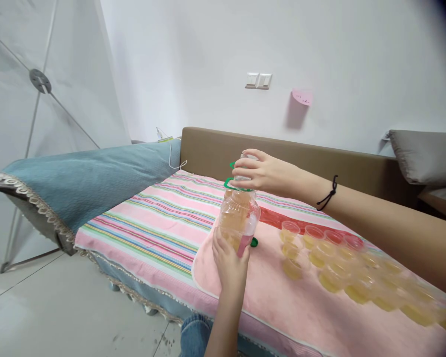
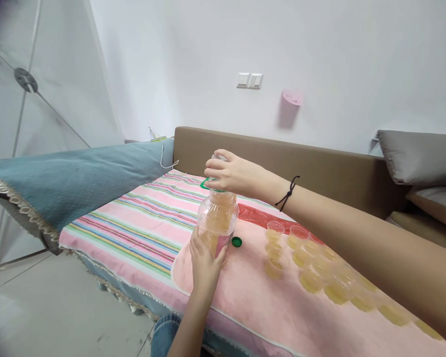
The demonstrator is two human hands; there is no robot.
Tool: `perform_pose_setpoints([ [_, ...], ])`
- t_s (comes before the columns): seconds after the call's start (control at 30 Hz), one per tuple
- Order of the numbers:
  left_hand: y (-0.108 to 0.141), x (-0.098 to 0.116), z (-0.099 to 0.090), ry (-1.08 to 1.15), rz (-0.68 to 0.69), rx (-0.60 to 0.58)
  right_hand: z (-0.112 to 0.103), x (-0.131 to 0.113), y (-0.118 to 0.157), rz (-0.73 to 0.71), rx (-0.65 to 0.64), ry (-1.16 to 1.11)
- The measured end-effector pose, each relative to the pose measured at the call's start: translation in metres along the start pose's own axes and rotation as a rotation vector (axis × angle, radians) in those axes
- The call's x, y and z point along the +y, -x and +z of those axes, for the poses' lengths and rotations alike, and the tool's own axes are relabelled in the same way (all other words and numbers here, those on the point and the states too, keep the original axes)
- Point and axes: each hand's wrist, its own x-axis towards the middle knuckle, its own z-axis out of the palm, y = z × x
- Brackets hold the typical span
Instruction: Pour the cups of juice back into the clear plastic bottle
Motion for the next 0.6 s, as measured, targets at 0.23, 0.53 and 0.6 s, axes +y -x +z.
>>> perform_pose_setpoints([
  [0.23,0.0,0.002,-0.001,0.014,-0.005,-0.008,0.004,-0.001,0.004,-0.019,0.018,-0.05],
  [0.53,0.0,0.0,-0.002,0.009,0.013,-0.016,0.006,-0.001,0.008,-0.036,0.028,0.036],
  [0.6,0.0,0.0,-0.001,0.008,0.021,-0.007,0.007,0.004,0.012,0.012,0.057,0.044],
])
